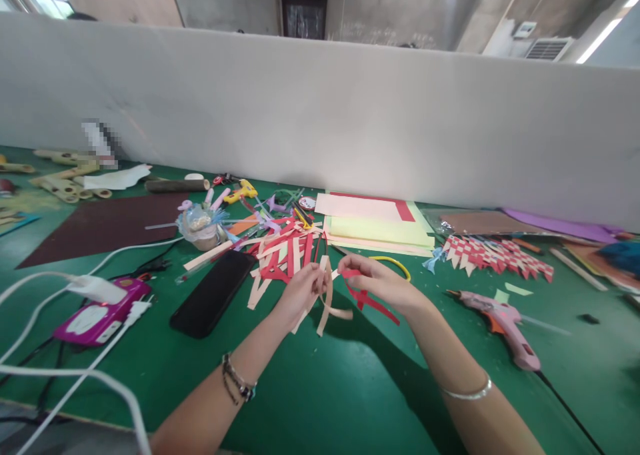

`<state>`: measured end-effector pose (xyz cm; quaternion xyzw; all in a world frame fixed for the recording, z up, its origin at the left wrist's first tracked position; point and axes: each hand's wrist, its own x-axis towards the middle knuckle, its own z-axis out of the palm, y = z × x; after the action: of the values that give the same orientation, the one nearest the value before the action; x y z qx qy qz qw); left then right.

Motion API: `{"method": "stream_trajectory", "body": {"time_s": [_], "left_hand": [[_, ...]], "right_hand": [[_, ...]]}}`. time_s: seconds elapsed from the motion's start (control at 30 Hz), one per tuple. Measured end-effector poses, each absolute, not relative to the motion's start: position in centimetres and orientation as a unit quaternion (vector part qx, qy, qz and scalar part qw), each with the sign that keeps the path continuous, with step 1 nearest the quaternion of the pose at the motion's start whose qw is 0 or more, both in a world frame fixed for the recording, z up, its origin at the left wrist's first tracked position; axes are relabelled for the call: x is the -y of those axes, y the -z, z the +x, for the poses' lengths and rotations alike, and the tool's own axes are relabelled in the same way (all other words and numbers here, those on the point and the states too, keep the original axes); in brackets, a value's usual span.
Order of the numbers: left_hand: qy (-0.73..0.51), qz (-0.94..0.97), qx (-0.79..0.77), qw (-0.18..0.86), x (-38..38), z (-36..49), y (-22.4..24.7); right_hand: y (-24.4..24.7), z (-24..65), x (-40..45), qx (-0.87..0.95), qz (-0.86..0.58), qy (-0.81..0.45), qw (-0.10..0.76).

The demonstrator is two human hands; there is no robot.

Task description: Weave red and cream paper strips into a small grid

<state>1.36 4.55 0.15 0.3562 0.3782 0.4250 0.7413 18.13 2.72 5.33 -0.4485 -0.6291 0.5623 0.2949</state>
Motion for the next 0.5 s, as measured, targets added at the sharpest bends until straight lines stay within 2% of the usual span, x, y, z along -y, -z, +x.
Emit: {"method": "stream_trajectory", "body": {"time_s": [0.2,0.5], "left_hand": [[-0.417,0.347,-0.344,0.767,-4.1,1.2,-0.8],[-0.370,0.325,-0.384,0.781,-3.8,1.0,-1.0]], "right_hand": [[-5.8,18.1,-2.3,0.671,-0.420,-0.548,0.271],[-6.4,17.6,-1.6,0.719,-0.337,-0.562,0.233]]}}
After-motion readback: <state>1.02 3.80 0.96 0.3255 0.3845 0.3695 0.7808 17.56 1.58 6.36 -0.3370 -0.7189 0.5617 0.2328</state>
